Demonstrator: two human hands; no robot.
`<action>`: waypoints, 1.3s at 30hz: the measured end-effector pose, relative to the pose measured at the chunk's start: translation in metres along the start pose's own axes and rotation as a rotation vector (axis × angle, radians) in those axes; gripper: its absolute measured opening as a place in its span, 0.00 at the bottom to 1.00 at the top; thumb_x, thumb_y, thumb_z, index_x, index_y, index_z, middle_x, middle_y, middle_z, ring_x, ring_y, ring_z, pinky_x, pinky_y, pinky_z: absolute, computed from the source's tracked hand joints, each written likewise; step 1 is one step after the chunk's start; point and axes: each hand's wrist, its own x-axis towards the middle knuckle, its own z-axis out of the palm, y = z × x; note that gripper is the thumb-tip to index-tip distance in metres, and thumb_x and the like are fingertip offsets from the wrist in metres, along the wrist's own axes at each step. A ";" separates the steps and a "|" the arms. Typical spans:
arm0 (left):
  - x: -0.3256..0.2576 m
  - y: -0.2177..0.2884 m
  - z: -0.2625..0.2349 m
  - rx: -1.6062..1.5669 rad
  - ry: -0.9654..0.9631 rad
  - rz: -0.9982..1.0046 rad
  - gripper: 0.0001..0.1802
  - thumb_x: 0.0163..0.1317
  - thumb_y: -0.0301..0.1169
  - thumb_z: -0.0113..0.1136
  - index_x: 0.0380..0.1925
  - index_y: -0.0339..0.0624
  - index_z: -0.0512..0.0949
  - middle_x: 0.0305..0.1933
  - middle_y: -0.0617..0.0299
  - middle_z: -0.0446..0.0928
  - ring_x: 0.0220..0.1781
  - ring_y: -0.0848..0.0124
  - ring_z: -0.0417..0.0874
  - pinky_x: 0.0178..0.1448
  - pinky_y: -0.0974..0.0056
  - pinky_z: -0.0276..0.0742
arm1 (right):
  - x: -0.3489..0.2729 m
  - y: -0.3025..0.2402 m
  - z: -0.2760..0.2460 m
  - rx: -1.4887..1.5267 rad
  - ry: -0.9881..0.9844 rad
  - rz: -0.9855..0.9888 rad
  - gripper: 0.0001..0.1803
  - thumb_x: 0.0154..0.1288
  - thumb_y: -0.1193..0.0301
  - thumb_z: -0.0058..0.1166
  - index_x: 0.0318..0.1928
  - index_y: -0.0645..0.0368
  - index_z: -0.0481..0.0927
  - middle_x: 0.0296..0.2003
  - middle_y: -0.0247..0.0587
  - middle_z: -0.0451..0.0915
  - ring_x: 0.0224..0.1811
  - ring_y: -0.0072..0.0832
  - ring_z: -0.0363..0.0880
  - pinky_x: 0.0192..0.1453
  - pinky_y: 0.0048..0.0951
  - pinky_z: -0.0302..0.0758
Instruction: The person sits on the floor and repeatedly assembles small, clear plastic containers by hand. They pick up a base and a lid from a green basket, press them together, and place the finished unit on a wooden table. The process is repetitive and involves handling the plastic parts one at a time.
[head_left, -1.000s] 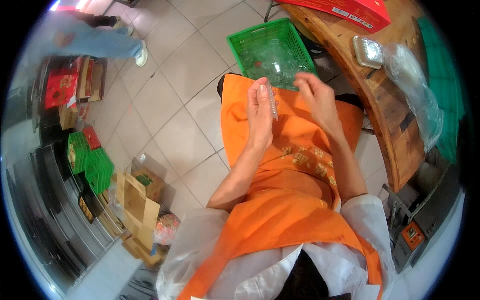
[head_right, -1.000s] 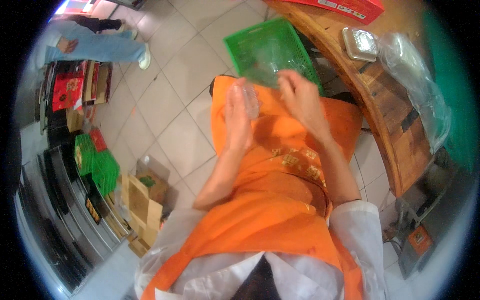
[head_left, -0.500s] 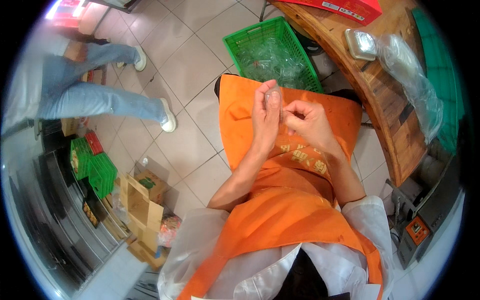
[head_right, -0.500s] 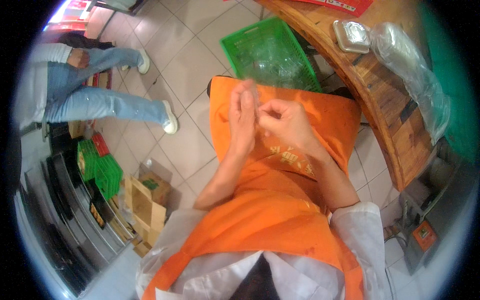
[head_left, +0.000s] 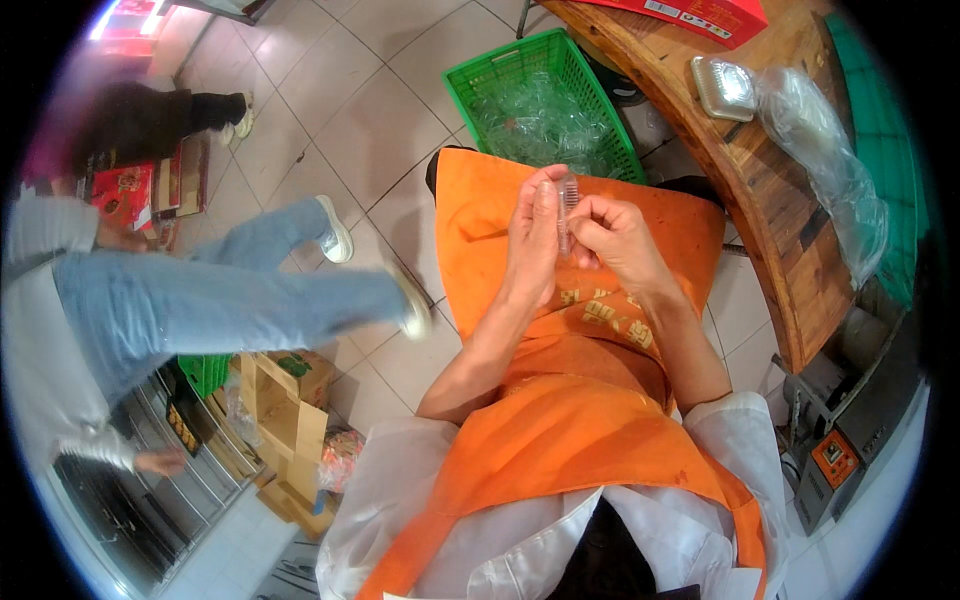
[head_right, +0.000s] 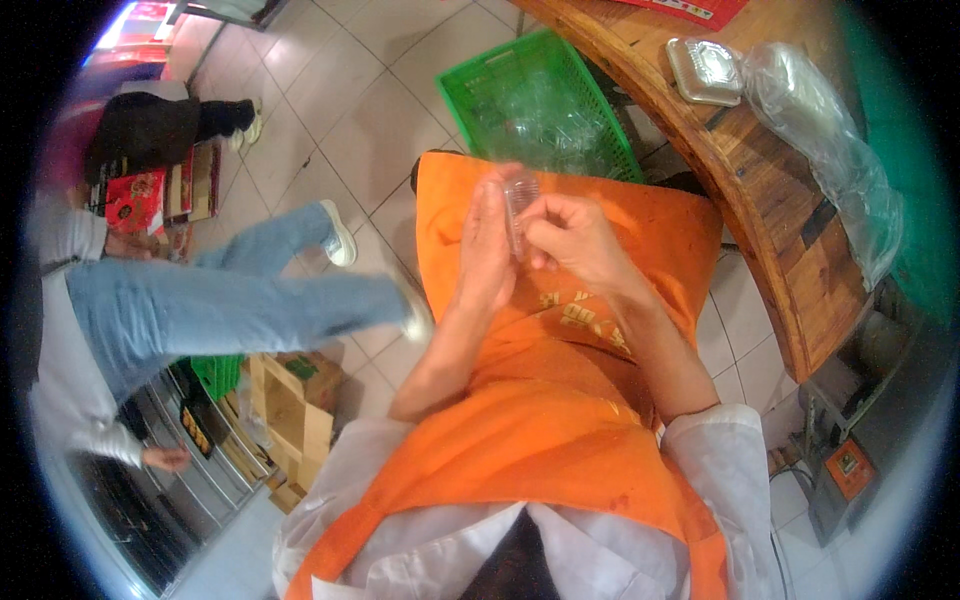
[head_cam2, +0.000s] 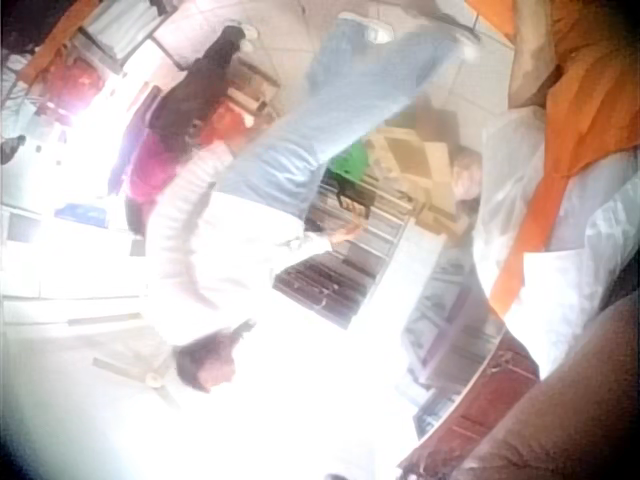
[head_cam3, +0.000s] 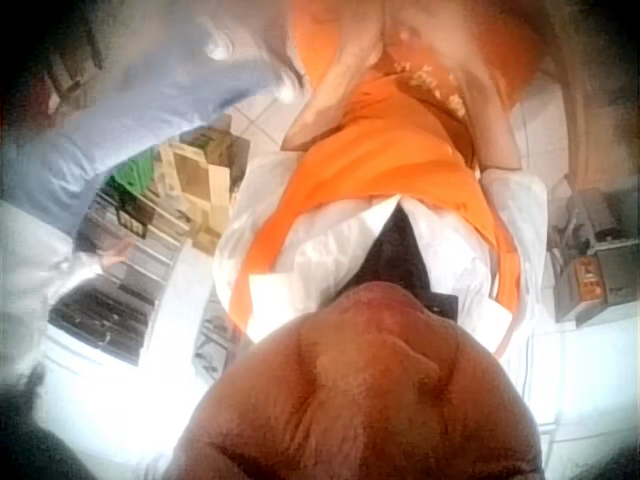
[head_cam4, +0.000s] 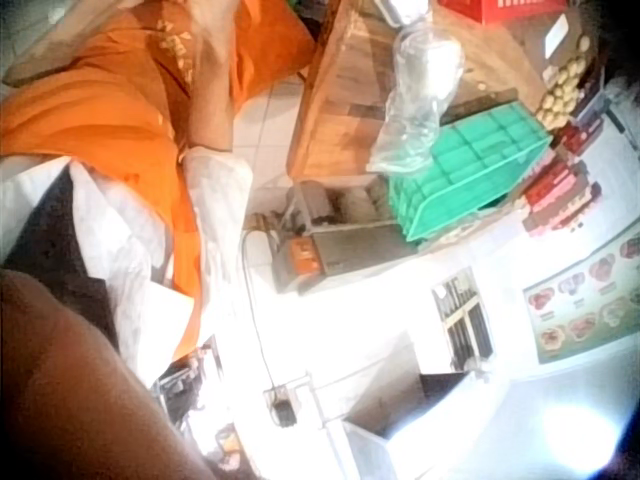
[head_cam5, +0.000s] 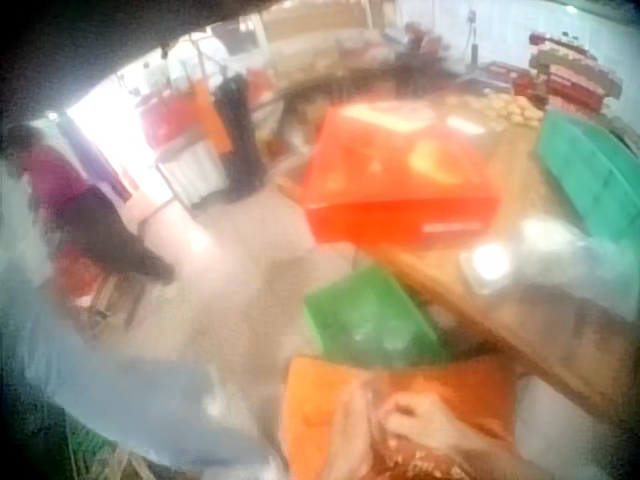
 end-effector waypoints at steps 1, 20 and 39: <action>0.000 0.000 0.000 0.012 -0.002 0.010 0.21 0.63 0.45 0.38 0.47 0.41 0.64 0.40 0.61 0.67 0.37 0.76 0.70 0.38 0.71 0.70 | 0.001 0.002 0.001 -0.028 0.026 -0.004 0.04 0.53 0.74 0.45 0.27 0.61 0.73 0.19 0.30 0.72 0.19 0.13 0.68 0.20 0.14 0.63; 0.009 0.010 -0.012 0.216 0.204 0.161 0.25 0.63 0.47 0.33 0.50 0.39 0.62 0.44 0.60 0.65 0.44 0.73 0.67 0.46 0.68 0.66 | 0.036 0.006 -0.015 -0.503 0.340 -0.322 0.12 0.59 0.69 0.44 0.37 0.65 0.74 0.27 0.37 0.77 0.24 0.19 0.71 0.28 0.20 0.68; -0.001 0.008 0.009 0.225 0.117 0.172 0.23 0.64 0.45 0.34 0.48 0.39 0.64 0.43 0.59 0.66 0.40 0.74 0.68 0.43 0.69 0.67 | -0.010 -0.014 0.008 -0.095 0.066 0.005 0.05 0.55 0.74 0.47 0.30 0.62 0.76 0.21 0.28 0.73 0.19 0.12 0.69 0.21 0.12 0.64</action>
